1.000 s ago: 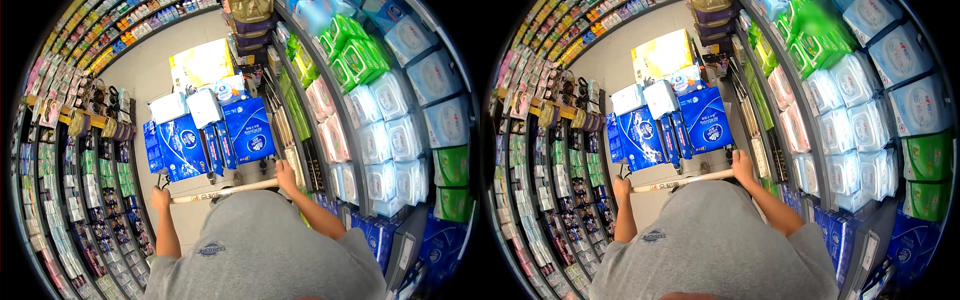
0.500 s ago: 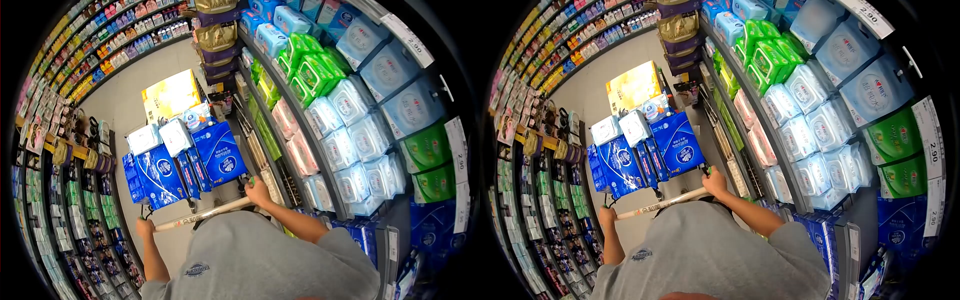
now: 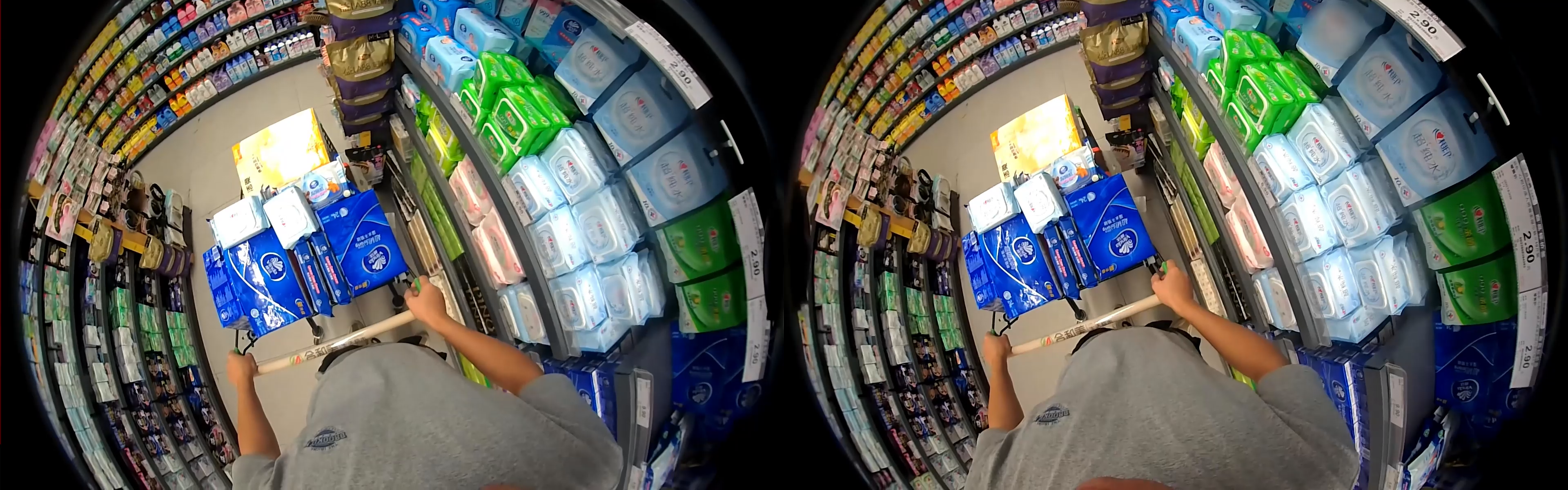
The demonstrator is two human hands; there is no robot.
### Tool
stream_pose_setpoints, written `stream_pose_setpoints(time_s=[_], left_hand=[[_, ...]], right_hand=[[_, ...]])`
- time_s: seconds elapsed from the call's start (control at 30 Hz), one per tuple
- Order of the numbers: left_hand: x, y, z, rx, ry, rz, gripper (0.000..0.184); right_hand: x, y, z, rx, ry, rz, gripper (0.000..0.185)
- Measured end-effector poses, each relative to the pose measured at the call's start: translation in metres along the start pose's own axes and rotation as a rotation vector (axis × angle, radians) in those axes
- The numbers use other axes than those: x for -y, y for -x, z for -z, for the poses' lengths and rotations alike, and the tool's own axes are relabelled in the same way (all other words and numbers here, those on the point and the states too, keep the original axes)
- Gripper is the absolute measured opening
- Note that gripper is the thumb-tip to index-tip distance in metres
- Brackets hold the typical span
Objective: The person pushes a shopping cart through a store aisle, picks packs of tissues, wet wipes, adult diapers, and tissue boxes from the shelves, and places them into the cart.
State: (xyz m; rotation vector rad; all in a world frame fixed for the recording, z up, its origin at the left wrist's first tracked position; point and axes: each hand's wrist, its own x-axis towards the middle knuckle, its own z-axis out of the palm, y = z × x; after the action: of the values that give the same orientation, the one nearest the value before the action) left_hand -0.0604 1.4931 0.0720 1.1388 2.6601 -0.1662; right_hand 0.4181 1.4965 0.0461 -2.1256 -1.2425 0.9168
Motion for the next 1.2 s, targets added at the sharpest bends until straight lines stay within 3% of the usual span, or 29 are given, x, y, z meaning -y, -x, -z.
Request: stream_pose_setpoints(time_s=[0.83, 1.2], left_hand=[[0.018, 0.001, -0.01, 0.046, 0.083, -0.003, 0.033], [0.014, 0.062, -0.008, 0.008, 0.085, 0.071, 0.033]], right_hand=[[-0.008, 0.011, 0.003, -0.034, -0.026, 0.046, 0.027], [-0.028, 0.026, 0.026, -0.1, -0.08, 0.111, 0.02]])
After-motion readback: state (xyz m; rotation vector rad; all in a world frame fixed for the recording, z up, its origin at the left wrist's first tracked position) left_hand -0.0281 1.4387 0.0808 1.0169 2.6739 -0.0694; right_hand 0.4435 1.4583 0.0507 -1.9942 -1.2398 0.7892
